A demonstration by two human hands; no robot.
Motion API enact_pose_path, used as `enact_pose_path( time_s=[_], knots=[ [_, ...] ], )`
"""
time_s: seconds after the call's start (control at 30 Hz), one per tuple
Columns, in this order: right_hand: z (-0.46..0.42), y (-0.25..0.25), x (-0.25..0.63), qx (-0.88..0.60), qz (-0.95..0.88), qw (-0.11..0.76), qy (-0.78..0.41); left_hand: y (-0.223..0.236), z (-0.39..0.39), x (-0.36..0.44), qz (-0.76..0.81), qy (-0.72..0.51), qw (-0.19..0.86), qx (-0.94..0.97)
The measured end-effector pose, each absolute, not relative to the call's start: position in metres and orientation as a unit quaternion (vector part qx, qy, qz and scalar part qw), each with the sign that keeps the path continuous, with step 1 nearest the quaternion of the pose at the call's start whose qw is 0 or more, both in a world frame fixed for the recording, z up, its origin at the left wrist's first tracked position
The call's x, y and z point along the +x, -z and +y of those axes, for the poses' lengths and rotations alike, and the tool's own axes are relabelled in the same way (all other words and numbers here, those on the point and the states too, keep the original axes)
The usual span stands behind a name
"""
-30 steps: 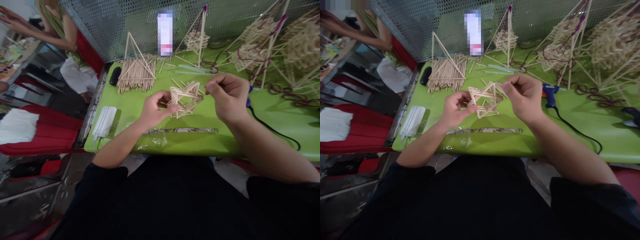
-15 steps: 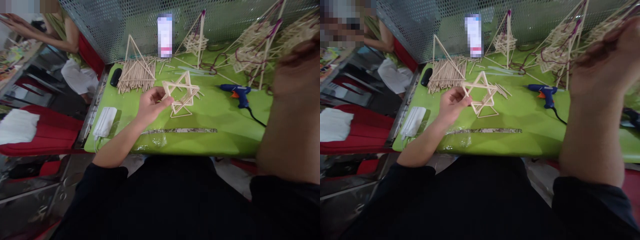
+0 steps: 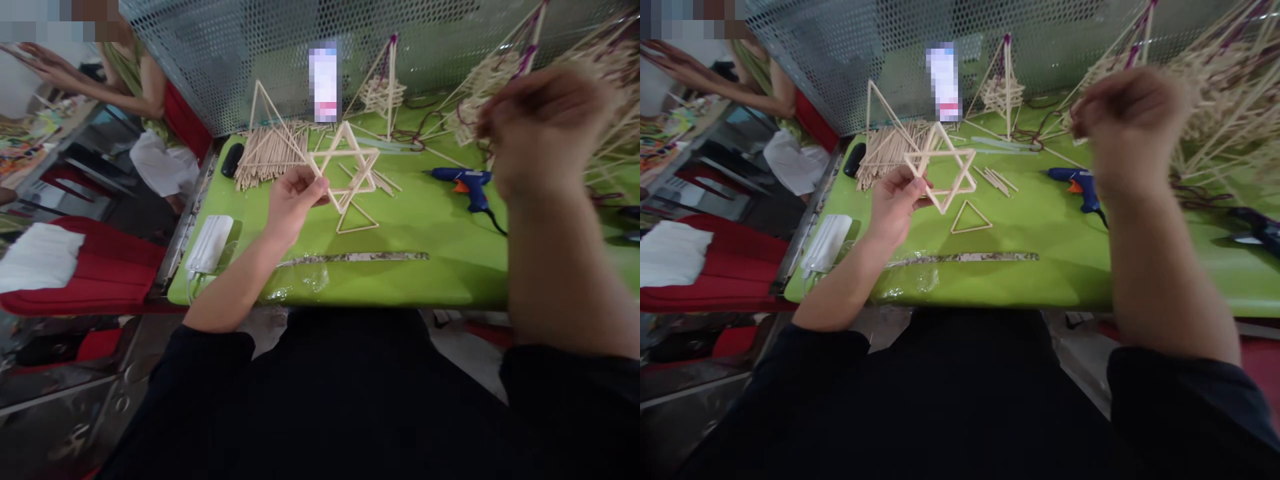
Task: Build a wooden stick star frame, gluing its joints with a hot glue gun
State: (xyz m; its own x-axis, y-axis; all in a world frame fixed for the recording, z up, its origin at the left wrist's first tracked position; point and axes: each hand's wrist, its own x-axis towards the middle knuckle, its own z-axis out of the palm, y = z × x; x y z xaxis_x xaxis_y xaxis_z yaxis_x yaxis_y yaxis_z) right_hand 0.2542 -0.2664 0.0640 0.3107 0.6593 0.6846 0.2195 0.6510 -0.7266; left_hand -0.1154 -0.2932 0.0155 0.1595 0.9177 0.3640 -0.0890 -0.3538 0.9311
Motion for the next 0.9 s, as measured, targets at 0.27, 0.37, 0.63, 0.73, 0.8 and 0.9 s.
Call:
enact_pose_path(
  time_s=[0.27,0.37,0.63,0.73,0.8,0.9],
  knots=[
    [-0.322,-0.036,0.167,-0.396,-0.678,0.562,-0.261,-0.018,-0.301,-0.109,0.34,-0.555,0.386,0.653],
    [-0.329,-0.036,0.162,-0.412,-0.68,0.557,-0.24,-0.019,-0.305,-0.106,0.345,-0.543,0.369,0.67],
    [-0.33,-0.041,0.162,-0.417,-0.631,0.604,-0.251,-0.019,-0.305,-0.105,0.335,-0.54,0.423,0.646],
    [-0.313,-0.049,0.18,-0.416,-0.579,0.664,-0.224,-0.02,-0.305,-0.107,0.348,-0.538,0.449,0.623],
    [-0.292,-0.054,0.201,-0.394,-0.508,0.745,-0.176,-0.02,-0.304,-0.109,0.358,-0.54,0.454,0.612],
    [-0.256,-0.06,0.238,-0.365,-0.428,0.823,-0.078,-0.019,-0.302,-0.111,0.355,-0.546,0.466,0.599]
  ],
)
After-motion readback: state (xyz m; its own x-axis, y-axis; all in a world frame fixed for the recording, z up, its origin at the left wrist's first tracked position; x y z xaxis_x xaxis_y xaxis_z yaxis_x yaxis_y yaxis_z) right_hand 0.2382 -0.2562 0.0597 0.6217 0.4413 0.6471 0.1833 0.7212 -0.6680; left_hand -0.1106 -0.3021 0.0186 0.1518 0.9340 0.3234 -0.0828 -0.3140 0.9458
